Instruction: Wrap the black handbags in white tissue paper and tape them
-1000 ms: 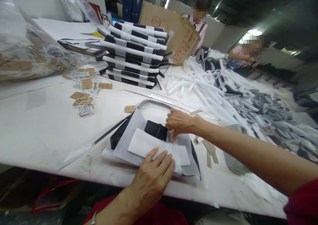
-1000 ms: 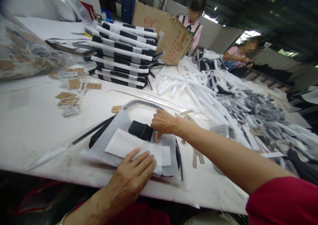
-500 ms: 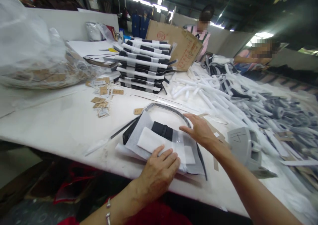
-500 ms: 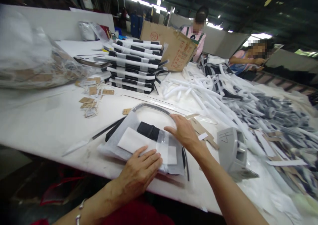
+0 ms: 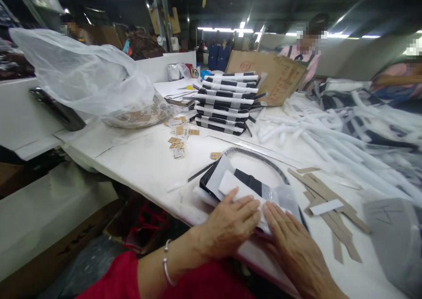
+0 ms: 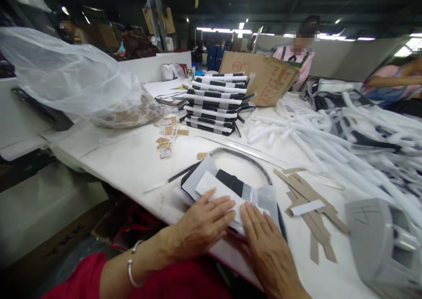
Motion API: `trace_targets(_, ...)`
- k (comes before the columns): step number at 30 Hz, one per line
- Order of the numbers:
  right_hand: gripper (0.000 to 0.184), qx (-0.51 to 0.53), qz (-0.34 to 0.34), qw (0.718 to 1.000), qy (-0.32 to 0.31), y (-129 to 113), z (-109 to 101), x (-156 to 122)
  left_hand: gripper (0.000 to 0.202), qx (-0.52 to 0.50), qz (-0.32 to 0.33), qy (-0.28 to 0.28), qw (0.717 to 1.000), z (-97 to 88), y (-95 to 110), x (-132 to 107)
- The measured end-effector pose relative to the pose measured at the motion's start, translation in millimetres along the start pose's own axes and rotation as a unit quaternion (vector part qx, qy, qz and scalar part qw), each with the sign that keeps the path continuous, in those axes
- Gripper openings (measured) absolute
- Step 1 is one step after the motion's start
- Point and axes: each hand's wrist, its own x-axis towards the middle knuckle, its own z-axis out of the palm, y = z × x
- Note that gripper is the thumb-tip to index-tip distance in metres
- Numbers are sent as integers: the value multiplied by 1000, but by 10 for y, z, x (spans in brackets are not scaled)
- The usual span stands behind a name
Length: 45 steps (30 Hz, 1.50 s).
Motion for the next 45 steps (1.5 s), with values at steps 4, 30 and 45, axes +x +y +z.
trace_targets(4,60,18,-6,1000,-23,233,-23,49,37,79,-58,29,995,-65,-347,-196)
trace_targets(30,50,109,41,993,-34,-28,212,759,33,-7,-65,59,996,333,-716,-203)
trace_targets(45,46,107,97,988,-55,-174,159,835,54,-40,-124,93,987,244,-592,-231)
